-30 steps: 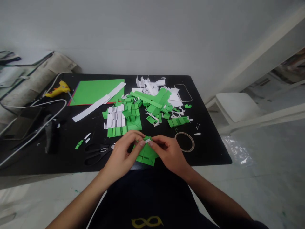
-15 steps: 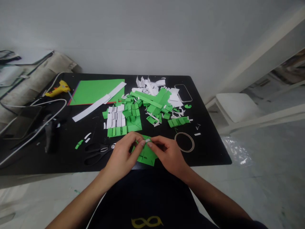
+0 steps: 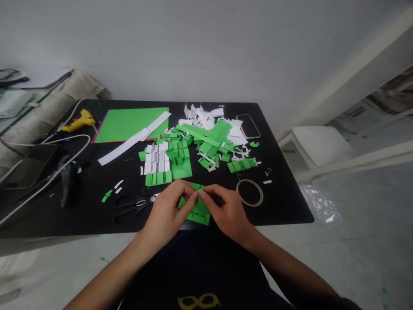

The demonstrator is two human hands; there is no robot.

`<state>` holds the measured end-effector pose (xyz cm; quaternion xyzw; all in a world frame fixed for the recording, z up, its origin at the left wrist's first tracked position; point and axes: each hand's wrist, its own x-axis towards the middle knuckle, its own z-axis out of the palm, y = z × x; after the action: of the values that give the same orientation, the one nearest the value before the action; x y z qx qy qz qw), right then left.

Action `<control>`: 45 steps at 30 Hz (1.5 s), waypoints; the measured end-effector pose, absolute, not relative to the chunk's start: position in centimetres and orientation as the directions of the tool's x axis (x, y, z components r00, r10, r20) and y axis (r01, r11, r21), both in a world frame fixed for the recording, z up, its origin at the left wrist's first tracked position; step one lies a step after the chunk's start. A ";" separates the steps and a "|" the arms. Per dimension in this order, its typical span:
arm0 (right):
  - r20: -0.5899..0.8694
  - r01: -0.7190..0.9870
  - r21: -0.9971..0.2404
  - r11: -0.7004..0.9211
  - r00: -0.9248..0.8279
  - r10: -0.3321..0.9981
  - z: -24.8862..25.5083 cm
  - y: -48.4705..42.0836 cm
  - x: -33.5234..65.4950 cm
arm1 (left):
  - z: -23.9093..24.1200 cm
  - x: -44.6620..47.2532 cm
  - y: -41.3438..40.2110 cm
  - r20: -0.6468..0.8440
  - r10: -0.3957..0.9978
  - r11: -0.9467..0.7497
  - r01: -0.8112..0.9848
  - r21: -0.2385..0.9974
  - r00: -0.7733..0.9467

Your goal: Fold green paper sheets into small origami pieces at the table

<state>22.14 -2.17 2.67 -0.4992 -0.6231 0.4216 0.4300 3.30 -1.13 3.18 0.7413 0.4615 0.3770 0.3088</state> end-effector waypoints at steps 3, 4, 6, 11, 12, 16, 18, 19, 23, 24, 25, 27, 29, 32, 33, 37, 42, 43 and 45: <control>0.177 0.250 -0.948 0.198 -0.107 0.978 2.7 -2.4 22.0 | 3.3 3.3 -1.3 0.295 0.927 -0.372 0.469 0.801 0.232; 0.194 0.245 -0.946 0.212 -0.095 0.976 2.7 -2.4 22.0 | 3.3 3.2 -1.4 0.297 0.931 -0.363 0.471 0.804 0.211; 0.220 0.235 -0.945 0.229 -0.064 0.973 2.7 -2.6 22.0 | 3.2 2.9 -1.3 0.289 0.946 -0.323 0.473 0.819 0.146; 0.196 0.227 -0.954 0.196 -0.021 0.980 2.8 -2.7 22.3 | 3.2 2.1 -0.8 0.188 0.982 -0.173 0.428 0.887 0.006; 0.183 0.228 -0.956 0.184 -0.025 0.983 2.7 -2.7 22.3 | 3.2 2.1 -0.7 0.149 0.988 -0.150 0.396 0.906 0.034; 0.128 0.196 -0.972 0.131 -0.029 0.991 2.2 -2.5 21.9 | 3.1 2.7 -0.7 0.041 0.979 -0.099 0.289 0.952 0.201; 0.088 0.183 -0.979 0.093 -0.037 0.995 1.9 -2.5 21.8 | 2.7 3.0 -0.7 0.010 0.968 -0.085 0.290 0.953 0.252; 0.071 0.185 -0.980 0.078 -0.047 0.996 1.8 -2.4 21.8 | 2.5 3.0 -0.6 -0.008 0.962 -0.077 0.298 0.952 0.273; 0.066 0.307 -0.946 0.102 -0.125 0.990 1.7 -1.8 23.9 | 1.5 2.7 -0.1 -0.044 0.951 -0.075 0.367 0.927 0.305; 0.093 0.379 -0.915 0.139 -0.138 0.986 1.7 -1.6 24.9 | 1.3 2.7 0.0 -0.039 0.952 -0.094 0.411 0.907 0.303; 0.133 0.468 -0.865 0.183 -0.137 0.982 1.8 -1.4 26.1 | 1.2 2.6 0.2 -0.028 0.953 -0.121 0.462 0.879 0.303; 0.118 0.632 -0.750 0.198 -0.166 0.979 2.0 -1.0 28.9 | 1.0 2.6 0.4 0.018 0.949 -0.200 0.558 0.806 0.314; 0.023 0.739 -0.655 0.156 -0.187 0.982 2.1 -0.9 31.5 | 1.0 2.5 0.6 0.093 0.941 -0.286 0.616 0.734 0.326; -0.076 0.832 -0.541 0.124 -0.195 0.978 1.9 -1.1 34.5 | 1.4 1.6 0.6 0.194 0.935 -0.348 0.665 0.661 0.297; -0.092 0.845 -0.521 0.121 -0.197 0.976 1.7 -1.2 35.0 | 1.6 0.9 0.7 0.202 0.939 -0.341 0.687 0.641 0.278; -0.146 0.842 -0.519 0.148 -0.258 0.955 1.7 -1.2 35.6 | 2.5 -3.7 0.6 0.114 0.970 -0.242 0.799 0.551 0.216; -0.121 0.804 -0.578 0.141 -0.256 0.959 3.1 -1.0 34.4 | 2.4 -11.5 0.2 -0.044 0.977 -0.175 0.908 0.381 0.207; -0.091 0.766 -0.624 0.151 -0.264 0.960 3.4 -1.0 34.0 | 2.1 -12.7 0.0 -0.054 0.974 -0.187 0.911 0.368 0.222; -0.017 0.645 -0.741 0.185 -0.293 0.956 4.0 -1.1 33.2 | 1.5 -14.3 -0.4 -0.090 0.964 -0.201 0.908 0.369 0.250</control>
<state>33.15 -1.09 3.97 -0.5461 -0.7330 0.3305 0.2349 -14.28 -0.40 1.52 0.7707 0.6072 0.0804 0.1760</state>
